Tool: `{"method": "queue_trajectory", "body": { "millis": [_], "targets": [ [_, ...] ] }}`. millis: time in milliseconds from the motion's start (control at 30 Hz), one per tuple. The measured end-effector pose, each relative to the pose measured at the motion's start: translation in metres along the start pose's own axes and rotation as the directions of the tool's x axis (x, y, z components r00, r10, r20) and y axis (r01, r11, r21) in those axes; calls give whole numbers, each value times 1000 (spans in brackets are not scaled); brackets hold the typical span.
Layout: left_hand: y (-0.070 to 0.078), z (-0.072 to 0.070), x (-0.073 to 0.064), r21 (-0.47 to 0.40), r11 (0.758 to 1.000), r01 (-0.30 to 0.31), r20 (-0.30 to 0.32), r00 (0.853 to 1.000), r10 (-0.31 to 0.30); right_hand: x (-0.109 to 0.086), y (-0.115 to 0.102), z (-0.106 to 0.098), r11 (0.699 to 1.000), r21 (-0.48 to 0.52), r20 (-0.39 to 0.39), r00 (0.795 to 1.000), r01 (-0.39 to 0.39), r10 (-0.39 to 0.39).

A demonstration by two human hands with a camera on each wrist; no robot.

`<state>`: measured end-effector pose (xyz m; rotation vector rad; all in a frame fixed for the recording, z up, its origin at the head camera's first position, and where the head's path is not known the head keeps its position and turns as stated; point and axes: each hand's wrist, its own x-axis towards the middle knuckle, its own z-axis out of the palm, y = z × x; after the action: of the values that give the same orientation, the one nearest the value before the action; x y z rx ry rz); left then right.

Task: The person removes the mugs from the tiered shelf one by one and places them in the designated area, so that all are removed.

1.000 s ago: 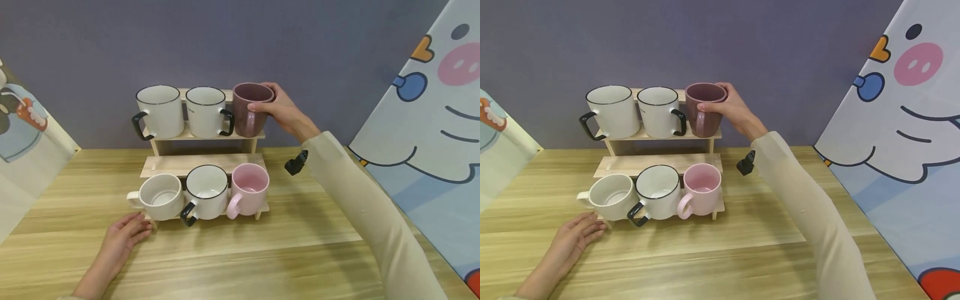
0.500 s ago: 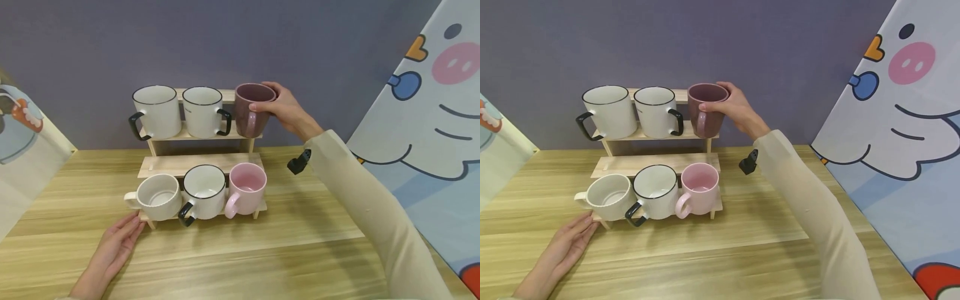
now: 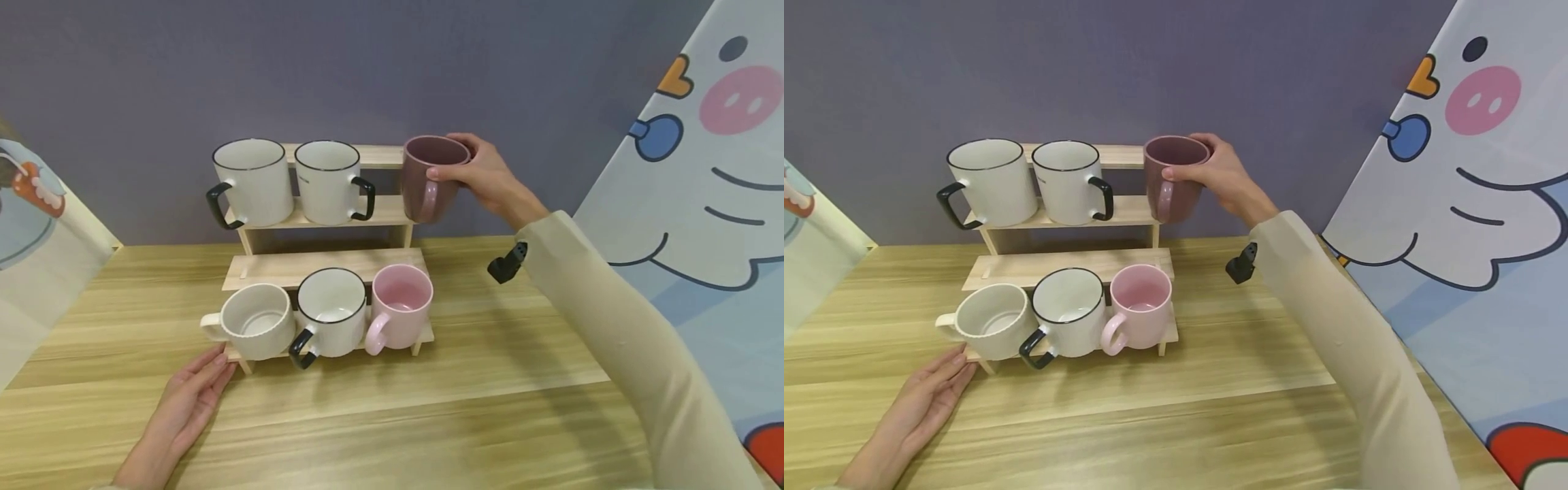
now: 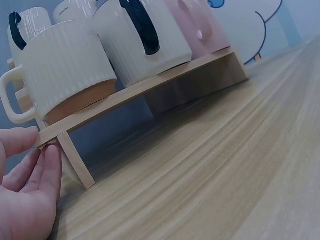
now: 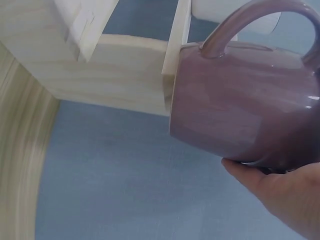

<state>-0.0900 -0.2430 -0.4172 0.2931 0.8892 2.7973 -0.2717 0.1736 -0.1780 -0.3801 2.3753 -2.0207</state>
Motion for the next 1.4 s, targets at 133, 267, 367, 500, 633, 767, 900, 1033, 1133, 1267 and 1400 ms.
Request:
{"method": "queue_trajectory", "body": {
  "millis": [133,267,367,500,633,767,900,1033,1133,1267,1400],
  "targets": [
    [0,0,0,-18,1000,2,12,1000,-2,-3,2,-7,1000,20,-21,1000,7,-6],
    [1,-1,1,-28,1000,5,14,1000,-4,-6,4,-14,1000,8,-35,999,15,-15],
    [1,-1,1,-28,1000,6,11,1000,-6,-8,5,-18,1000,1,-51,999,12,-12],
    [2,0,1,0,1000,9,-5,1000,-9,-9,7,-23,1000,7,-59,998,12,-12],
    [3,1,1,40,999,11,-28,1000,-9,-8,11,-27,999,-50,-62,998,19,-22],
    [3,2,1,59,998,13,-48,999,-10,-7,18,-32,990,-144,-77,997,8,-20],
    [2,3,1,58,998,16,-53,998,-13,-5,29,-35,987,-161,-89,996,-14,0],
    [0,2,0,51,999,15,-57,998,-12,-2,40,-36,989,-148,-101,995,-23,8],
    [0,2,0,54,998,12,-58,998,-9,0,48,-38,991,-134,-117,993,-27,11],
    [0,2,0,44,999,7,-52,999,-5,1,60,-39,991,-128,-132,991,-46,29],
    [0,2,0,25,1000,4,-41,999,-3,2,71,-39,987,-140,-145,988,-78,58]
  ]
}}
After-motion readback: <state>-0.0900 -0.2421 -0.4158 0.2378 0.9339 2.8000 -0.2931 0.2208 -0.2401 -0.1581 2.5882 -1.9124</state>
